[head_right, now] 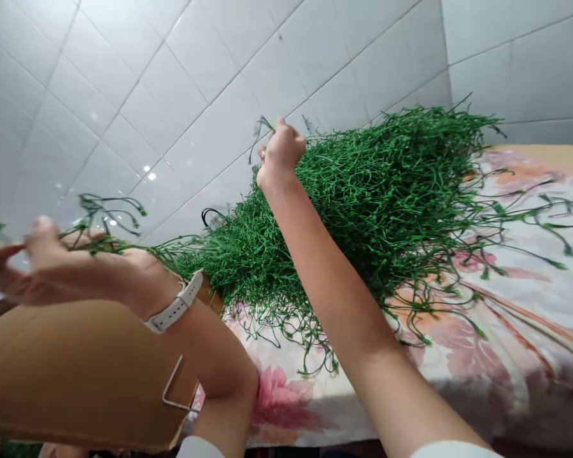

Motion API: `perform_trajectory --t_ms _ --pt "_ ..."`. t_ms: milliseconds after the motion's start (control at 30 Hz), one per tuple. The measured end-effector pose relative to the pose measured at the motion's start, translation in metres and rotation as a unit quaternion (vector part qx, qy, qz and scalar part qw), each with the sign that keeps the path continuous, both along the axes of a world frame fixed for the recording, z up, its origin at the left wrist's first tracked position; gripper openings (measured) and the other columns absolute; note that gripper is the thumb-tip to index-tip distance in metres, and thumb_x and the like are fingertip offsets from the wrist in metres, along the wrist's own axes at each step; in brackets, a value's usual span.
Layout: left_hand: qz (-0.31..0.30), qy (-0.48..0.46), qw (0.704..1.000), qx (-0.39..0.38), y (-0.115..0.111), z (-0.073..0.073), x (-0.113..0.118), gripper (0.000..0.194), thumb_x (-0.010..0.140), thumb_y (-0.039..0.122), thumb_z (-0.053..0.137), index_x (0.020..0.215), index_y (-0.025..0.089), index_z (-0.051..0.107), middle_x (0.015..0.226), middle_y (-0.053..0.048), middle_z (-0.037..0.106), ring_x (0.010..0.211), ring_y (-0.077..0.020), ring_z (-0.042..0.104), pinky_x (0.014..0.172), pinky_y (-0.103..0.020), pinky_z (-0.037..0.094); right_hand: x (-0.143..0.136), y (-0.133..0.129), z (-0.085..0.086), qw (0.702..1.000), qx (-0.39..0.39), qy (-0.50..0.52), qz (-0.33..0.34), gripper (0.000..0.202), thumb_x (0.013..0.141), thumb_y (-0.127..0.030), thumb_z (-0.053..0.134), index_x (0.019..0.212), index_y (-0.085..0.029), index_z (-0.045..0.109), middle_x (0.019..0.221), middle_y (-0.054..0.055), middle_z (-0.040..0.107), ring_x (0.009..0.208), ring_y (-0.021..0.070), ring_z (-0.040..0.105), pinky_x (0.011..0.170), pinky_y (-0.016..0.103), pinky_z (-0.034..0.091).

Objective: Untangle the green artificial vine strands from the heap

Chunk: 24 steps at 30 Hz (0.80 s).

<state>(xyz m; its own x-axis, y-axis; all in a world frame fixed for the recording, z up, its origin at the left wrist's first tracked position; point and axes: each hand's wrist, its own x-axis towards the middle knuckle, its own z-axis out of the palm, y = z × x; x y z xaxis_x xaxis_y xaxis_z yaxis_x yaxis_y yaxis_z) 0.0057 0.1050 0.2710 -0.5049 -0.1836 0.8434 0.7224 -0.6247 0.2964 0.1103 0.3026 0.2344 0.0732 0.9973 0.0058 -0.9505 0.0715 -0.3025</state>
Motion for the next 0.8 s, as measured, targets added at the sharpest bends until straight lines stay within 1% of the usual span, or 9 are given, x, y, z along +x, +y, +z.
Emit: perform_trajectory --t_ms 67,133,267,333,400,467,533,633,800 --pt "-0.005 -0.009 0.994 0.112 0.009 0.0 -0.009 0.024 0.07 0.008 0.048 0.083 0.022 0.034 0.083 0.003 0.024 0.057 -0.0052 0.028 0.049 -0.025 0.02 0.01 -0.005 0.008 0.995 0.094 -0.016 -0.038 0.031 0.1 -0.039 0.049 0.078 -0.026 0.032 0.064 -0.007 0.031 0.047 0.0072 0.031 0.046 0.02 0.036" --pt "-0.033 0.0 0.991 0.128 0.016 -0.002 -0.014 0.023 0.069 0.01 0.05 0.085 0.022 0.038 0.078 0.005 0.025 0.049 -0.0046 0.027 0.047 -0.026 0.018 0.011 -0.014 0.015 0.984 0.161 -0.048 -0.051 0.03 0.097 -0.042 0.055 0.078 -0.026 0.037 0.066 -0.005 0.035 0.052 0.009 0.038 0.05 0.022 0.042" --pt "-0.03 0.044 0.987 0.153 0.016 -0.005 -0.008 0.019 0.072 0.01 0.053 0.081 0.021 0.039 0.075 0.007 0.028 0.045 -0.0026 0.03 0.046 -0.025 0.016 0.0 -0.021 0.014 0.977 0.18 -0.113 -0.037 0.014 0.096 -0.033 0.053 0.086 -0.026 0.047 0.066 -0.003 0.041 0.058 0.0107 0.044 0.054 0.022 0.046" --pt "-0.022 0.069 0.983 0.169 0.012 -0.005 0.001 0.019 0.072 0.01 0.055 0.079 0.02 0.04 0.074 0.008 0.031 0.045 -0.0012 0.029 0.047 -0.024 0.018 -0.004 -0.019 0.006 0.963 0.17 -0.204 -0.052 0.006 0.096 -0.028 0.048 0.091 -0.025 0.049 0.069 -0.003 0.047 0.061 0.0103 0.048 0.057 0.022 0.047" --pt "-0.022 0.087 0.98 0.177 0.01 -0.007 0.008 0.018 0.072 0.01 0.056 0.078 0.019 0.042 0.072 0.009 0.033 0.045 -0.0009 0.03 0.047 -0.024 0.019 -0.007 -0.015 -0.003 0.911 0.164 -0.371 -0.078 0.008 0.095 -0.026 0.046 0.089 -0.023 0.05 0.073 -0.001 0.054 0.068 0.0116 0.056 0.064 0.024 0.05" --pt "-0.043 0.095 0.984 0.148 0.011 -0.009 0.011 0.019 0.073 0.01 0.058 0.079 0.02 0.042 0.067 0.01 0.033 0.045 -0.0023 0.033 0.048 -0.023 0.02 -0.008 -0.012 -0.012 0.837 0.156 -0.517 -0.093 0.009 0.09 -0.025 0.054 0.082 -0.022 0.051 0.075 0.002 0.059 0.08 0.0169 0.063 0.074 0.03 0.053" --pt "-0.078 0.079 0.989 0.101 0.013 -0.011 0.008 0.021 0.076 0.013 0.06 0.082 0.021 0.043 0.058 0.012 0.03 0.044 -0.005 0.031 0.047 -0.024 0.021 -0.008 -0.011 -0.019 0.791 0.145 -0.586 -0.1 0.015 0.082 -0.021 0.065 0.079 -0.021 0.05 0.078 0.006 0.062 0.093 0.0247 0.065 0.088 0.038 0.053" --pt "-0.125 0.028 0.99 0.055 0.019 -0.013 0.001 0.024 0.076 0.02 0.065 0.084 0.024 0.043 0.054 0.012 0.029 0.045 -0.0071 0.025 0.046 -0.025 0.017 -0.009 -0.012 -0.022 0.756 0.146 -0.627 -0.117 0.022 0.076 -0.014 0.07 0.076 -0.021 0.05 0.081 0.011 0.064 0.104 0.0322 0.064 0.098 0.047 0.05" --pt "-0.163 0.007 0.987 0.005 0.024 -0.015 -0.005 0.024 0.076 0.021 0.066 0.085 0.024 0.044 0.066 0.008 0.041 0.048 -0.0066 0.028 0.048 -0.026 0.017 -0.009 -0.018 -0.018 0.732 0.179 -0.639 -0.15 0.033 0.077 -0.019 0.073 0.064 -0.023 0.043 0.074 0.01 0.057 0.099 0.0305 0.063 0.094 0.05 0.051"
